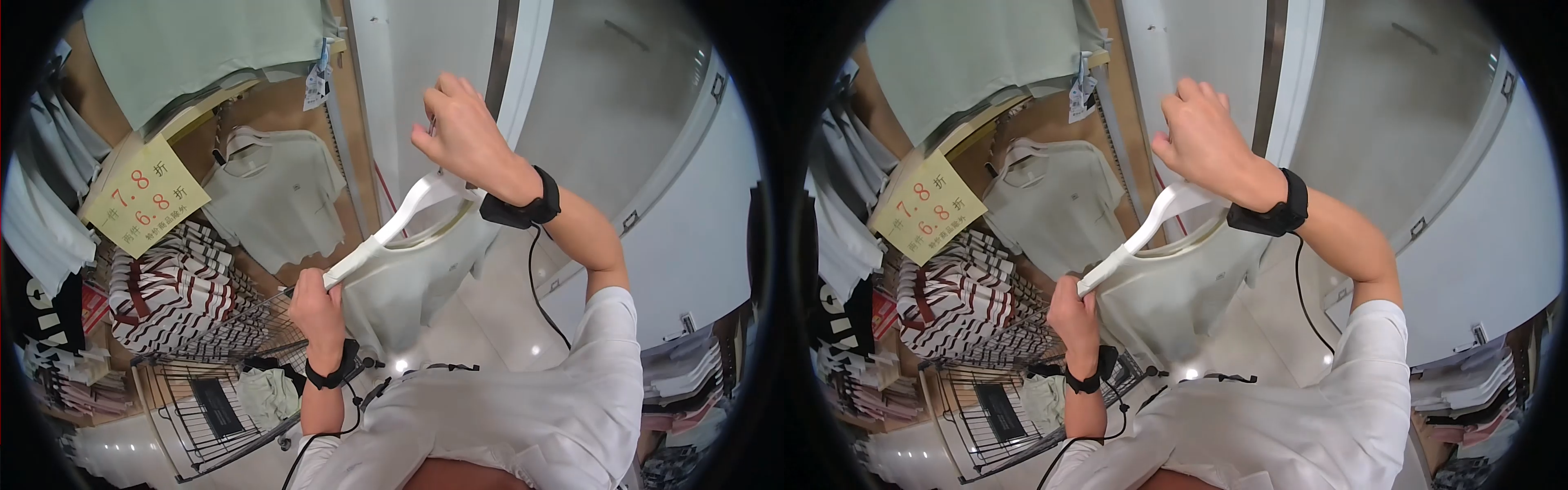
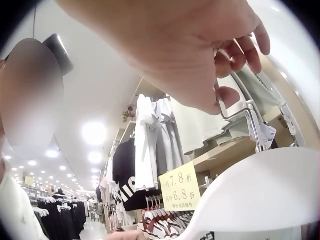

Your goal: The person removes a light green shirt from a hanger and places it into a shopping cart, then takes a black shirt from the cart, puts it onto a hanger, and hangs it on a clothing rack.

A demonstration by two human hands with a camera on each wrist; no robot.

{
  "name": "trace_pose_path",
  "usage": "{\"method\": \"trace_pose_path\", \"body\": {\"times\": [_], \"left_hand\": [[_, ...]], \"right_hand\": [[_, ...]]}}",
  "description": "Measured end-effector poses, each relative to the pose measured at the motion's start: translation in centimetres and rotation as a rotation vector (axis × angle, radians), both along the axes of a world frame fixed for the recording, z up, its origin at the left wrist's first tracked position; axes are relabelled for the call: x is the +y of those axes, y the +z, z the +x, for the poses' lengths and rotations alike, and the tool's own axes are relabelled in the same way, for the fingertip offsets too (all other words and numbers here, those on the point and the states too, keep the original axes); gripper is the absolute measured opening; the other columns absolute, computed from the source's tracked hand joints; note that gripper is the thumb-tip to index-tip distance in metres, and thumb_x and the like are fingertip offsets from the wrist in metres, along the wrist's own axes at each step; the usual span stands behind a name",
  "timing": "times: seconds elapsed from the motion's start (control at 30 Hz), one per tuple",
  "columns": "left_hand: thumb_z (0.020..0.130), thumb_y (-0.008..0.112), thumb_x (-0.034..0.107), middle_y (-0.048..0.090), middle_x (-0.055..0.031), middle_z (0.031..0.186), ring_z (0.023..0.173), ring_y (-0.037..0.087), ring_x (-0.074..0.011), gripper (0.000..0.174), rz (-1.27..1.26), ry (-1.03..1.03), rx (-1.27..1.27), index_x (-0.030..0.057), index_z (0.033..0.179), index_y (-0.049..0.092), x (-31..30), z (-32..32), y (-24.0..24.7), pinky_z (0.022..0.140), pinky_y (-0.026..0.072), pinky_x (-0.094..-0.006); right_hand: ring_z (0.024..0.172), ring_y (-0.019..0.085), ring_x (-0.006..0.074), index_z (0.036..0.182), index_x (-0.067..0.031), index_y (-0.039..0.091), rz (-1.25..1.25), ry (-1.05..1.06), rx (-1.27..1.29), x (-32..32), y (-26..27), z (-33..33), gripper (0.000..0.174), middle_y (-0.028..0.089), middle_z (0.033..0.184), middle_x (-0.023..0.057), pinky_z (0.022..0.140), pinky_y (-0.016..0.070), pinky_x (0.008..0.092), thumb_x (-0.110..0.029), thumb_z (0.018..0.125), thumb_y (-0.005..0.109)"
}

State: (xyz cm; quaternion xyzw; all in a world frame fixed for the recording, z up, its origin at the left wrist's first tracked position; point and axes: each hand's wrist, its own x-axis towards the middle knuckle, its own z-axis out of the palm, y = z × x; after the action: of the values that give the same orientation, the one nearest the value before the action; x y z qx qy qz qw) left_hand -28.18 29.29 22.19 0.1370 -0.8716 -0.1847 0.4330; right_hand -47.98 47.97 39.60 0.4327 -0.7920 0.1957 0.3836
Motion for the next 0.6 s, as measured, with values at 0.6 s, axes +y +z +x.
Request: {"method": "trace_pose_path", "body": {"times": [0.6], "left_hand": [[0.077,0.074,0.010,0.053,-0.0154,0.071,0.064,0.055,-0.0356,0.026,0.236,-0.237,-0.138,0.0018,0.078,0.050,-2.4,1.5,0.9,0.057,0.0437,-0.0392]], "right_hand": [[0.120,0.052,0.0258,0.080,-0.0007,0.048,-0.046,0.673,-0.473,2.5,2.5,1.0,0.008,0.051,0.123,0.0168,0.092,0.0457,0.0363,-0.003,0.074,0.052]]}}
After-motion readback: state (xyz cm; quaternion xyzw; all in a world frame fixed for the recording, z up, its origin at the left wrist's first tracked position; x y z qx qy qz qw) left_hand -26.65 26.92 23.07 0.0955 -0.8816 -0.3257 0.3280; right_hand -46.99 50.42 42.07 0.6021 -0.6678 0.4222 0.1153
